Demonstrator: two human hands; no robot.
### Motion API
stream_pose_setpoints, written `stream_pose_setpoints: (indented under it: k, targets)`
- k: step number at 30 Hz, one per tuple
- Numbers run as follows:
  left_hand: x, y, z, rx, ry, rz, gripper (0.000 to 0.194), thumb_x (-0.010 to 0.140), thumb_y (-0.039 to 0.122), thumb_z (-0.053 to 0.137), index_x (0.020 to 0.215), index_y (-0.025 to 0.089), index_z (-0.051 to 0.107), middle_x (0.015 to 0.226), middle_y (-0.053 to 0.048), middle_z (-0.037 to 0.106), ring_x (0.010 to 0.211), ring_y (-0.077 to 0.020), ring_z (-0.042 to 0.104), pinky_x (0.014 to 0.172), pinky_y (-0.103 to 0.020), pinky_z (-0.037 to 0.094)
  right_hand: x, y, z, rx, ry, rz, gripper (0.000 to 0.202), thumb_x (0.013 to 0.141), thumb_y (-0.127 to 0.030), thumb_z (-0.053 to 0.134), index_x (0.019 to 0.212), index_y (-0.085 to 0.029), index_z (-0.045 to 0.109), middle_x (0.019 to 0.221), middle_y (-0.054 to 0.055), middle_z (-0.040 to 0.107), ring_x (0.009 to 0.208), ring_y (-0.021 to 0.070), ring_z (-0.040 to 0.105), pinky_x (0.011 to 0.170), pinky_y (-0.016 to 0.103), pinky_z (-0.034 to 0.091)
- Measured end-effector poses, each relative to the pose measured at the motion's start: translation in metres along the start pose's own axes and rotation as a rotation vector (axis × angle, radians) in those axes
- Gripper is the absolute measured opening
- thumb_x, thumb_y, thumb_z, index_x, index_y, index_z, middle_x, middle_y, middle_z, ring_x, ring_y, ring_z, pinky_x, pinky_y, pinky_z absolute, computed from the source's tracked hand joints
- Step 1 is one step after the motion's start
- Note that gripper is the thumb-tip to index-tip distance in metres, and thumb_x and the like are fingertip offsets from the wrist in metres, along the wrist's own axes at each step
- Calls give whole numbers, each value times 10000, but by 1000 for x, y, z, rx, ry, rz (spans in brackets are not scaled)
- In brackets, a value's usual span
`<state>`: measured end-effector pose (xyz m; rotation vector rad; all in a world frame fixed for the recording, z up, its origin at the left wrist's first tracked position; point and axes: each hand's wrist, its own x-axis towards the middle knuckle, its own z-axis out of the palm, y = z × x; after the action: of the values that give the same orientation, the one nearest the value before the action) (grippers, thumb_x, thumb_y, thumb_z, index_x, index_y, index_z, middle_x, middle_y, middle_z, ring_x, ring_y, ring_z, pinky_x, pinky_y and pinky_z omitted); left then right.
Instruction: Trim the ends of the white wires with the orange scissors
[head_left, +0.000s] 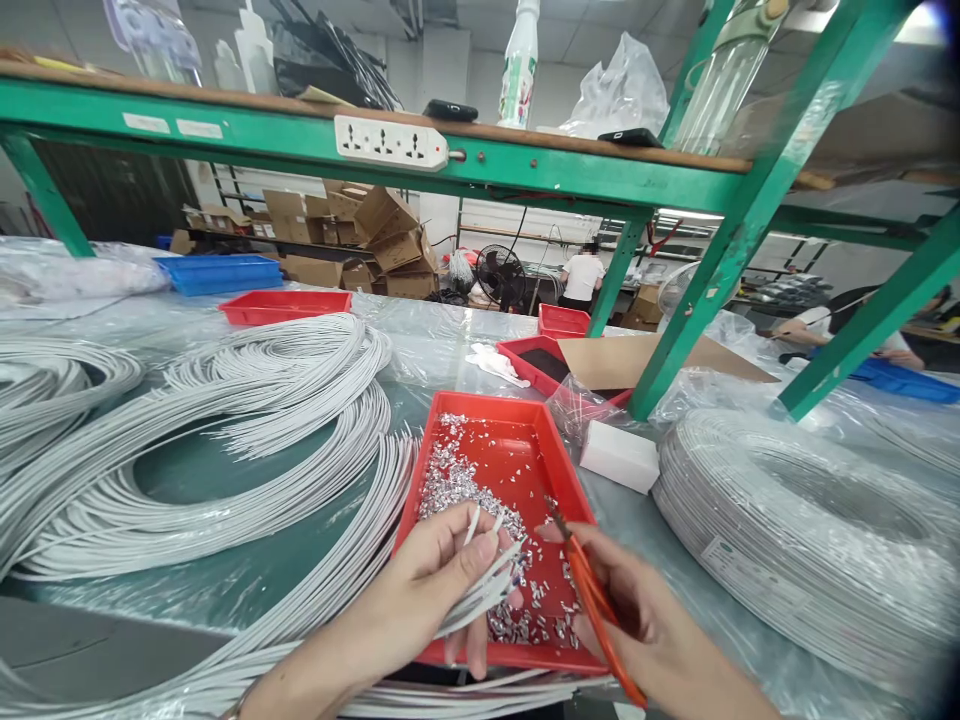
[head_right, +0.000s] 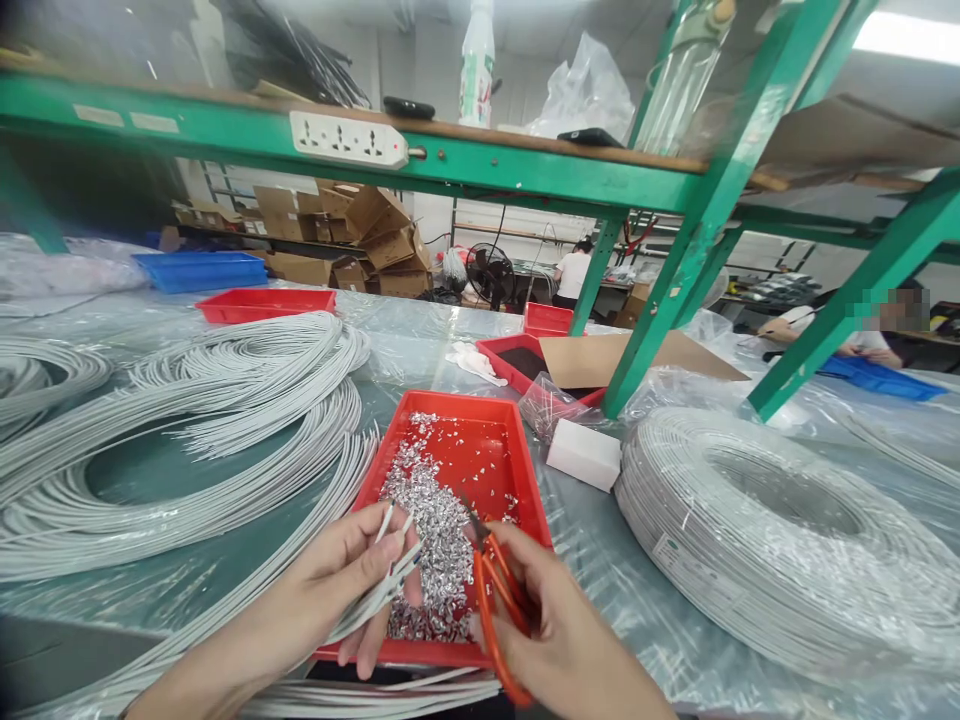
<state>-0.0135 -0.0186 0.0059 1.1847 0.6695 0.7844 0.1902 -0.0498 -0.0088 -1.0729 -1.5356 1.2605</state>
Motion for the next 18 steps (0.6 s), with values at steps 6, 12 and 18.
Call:
stream_pose_setpoints:
  k: [6, 12, 18]
  targets:
    - [-1, 0, 2, 37, 29, -48, 277, 803, 441, 530, 820, 174, 458, 495, 71, 544, 303, -29, 491, 294, -88, 323, -17, -4, 7, 45, -59, 65, 497, 739, -365, 671, 1190, -221, 519, 1101, 115, 611, 946, 222, 612, 855, 333, 473]
    - [-4, 2, 4, 109, 68, -55, 268, 805, 432, 517, 847, 173, 463, 514, 71, 551, 297, -21, 484, 288, -82, 293, -20, -13, 5, -123, -36, 36, 467, 760, -288, 633, 1199, -192, 509, 1109, 140, 609, 988, 247, 601, 859, 355, 477]
    - [-4, 3, 5, 142, 80, -47, 255, 810, 422, 505, 837, 172, 462, 529, 65, 560, 295, -17, 473, 288, -85, 287, -24, -13, 2, -265, 8, -5, 456, 760, -219, 584, 1207, -180, 503, 1134, 143, 604, 1036, 253, 580, 870, 373, 484]
